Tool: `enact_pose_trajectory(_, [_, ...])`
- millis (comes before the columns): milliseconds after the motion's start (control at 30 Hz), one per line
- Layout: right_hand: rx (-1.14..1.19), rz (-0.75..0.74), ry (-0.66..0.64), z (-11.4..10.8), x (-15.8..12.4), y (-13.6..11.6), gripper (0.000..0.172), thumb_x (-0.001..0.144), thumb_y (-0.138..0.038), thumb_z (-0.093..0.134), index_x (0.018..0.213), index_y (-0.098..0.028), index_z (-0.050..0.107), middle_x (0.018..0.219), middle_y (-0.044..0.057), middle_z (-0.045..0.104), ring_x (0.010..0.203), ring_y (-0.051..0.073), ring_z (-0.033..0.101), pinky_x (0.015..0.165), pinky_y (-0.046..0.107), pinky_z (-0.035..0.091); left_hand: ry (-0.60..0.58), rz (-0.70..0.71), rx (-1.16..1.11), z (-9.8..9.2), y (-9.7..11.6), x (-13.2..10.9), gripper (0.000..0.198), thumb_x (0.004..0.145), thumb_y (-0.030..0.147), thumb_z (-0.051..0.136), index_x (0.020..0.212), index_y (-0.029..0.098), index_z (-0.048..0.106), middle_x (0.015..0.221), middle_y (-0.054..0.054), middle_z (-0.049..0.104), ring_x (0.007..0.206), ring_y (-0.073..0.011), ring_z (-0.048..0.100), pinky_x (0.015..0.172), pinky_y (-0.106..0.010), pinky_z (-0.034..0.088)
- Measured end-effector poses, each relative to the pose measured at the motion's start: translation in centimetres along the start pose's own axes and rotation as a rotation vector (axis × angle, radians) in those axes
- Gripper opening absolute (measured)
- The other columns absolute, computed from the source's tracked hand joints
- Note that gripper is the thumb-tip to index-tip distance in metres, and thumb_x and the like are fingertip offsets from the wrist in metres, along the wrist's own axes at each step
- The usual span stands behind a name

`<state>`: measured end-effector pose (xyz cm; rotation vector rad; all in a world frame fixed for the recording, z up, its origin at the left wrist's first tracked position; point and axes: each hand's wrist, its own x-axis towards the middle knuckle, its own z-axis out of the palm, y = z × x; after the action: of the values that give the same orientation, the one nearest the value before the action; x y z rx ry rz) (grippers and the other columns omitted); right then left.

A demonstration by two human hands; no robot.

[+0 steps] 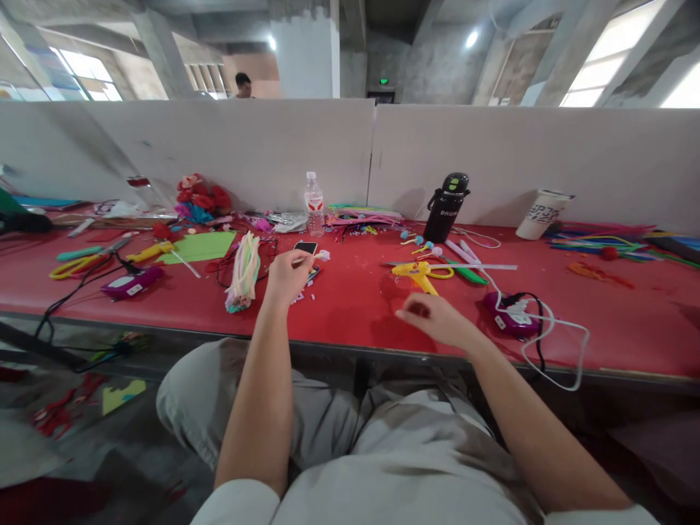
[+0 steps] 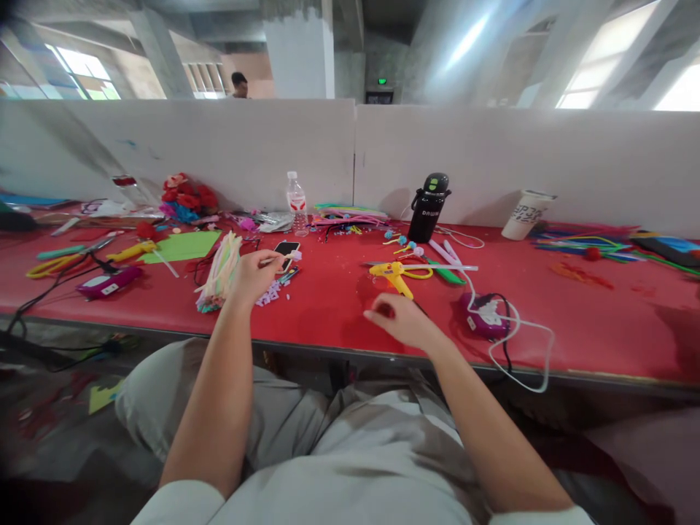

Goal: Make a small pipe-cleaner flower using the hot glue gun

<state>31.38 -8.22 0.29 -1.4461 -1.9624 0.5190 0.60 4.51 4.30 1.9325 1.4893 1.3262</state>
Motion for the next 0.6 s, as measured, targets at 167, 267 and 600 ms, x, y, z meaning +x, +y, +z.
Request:
enact_pose_trajectory(167, [0.085, -0.196, -0.213, 5.8, 6.7, -4.4, 0.014, 0.087, -0.029, 0.058, 0.089, -0.020, 0.068, 0.090, 0.005, 0.069, 0.077, 0.017, 0.061, 0.071, 0.028, 0.044, 0.040, -0.053, 0.022, -0.9, 0.8, 0.0, 0.023, 0.079, 0.035, 0.060, 0.085, 0.018, 0.074, 0.071, -0.003, 0.072, 0.069, -0.0178, 0.065, 0.067, -0.024, 0.048])
enact_pose_trajectory(267, [0.058, -0.200, -0.124, 10.0, 11.6, -6.2, 0.013, 0.086, -0.027, 0.061, 0.087, -0.017, 0.069, 0.081, 0.004, 0.068, 0.072, 0.015, 0.059, 0.067, 0.026, 0.042, 0.037, -0.043, 0.019, -1.4, 1.2, -0.1, 0.022, 0.079, 0.033, 0.059, 0.085, 0.017, 0.074, 0.070, -0.003, 0.071, 0.068, -0.0173, 0.065, 0.067, -0.024, 0.048])
enact_pose_trajectory(600, [-0.164, -0.002, -0.137, 16.2, 16.3, -9.5, 0.013, 0.084, -0.027, 0.061, 0.077, -0.017, 0.065, 0.095, 0.009, 0.070, 0.089, 0.023, 0.064, 0.072, 0.029, 0.043, 0.068, 0.020, 0.050, -1.6, 0.5, 0.1, 0.021, 0.079, 0.031, 0.057, 0.083, 0.018, 0.073, 0.078, -0.005, 0.073, 0.078, -0.0201, 0.067, 0.069, -0.026, 0.049])
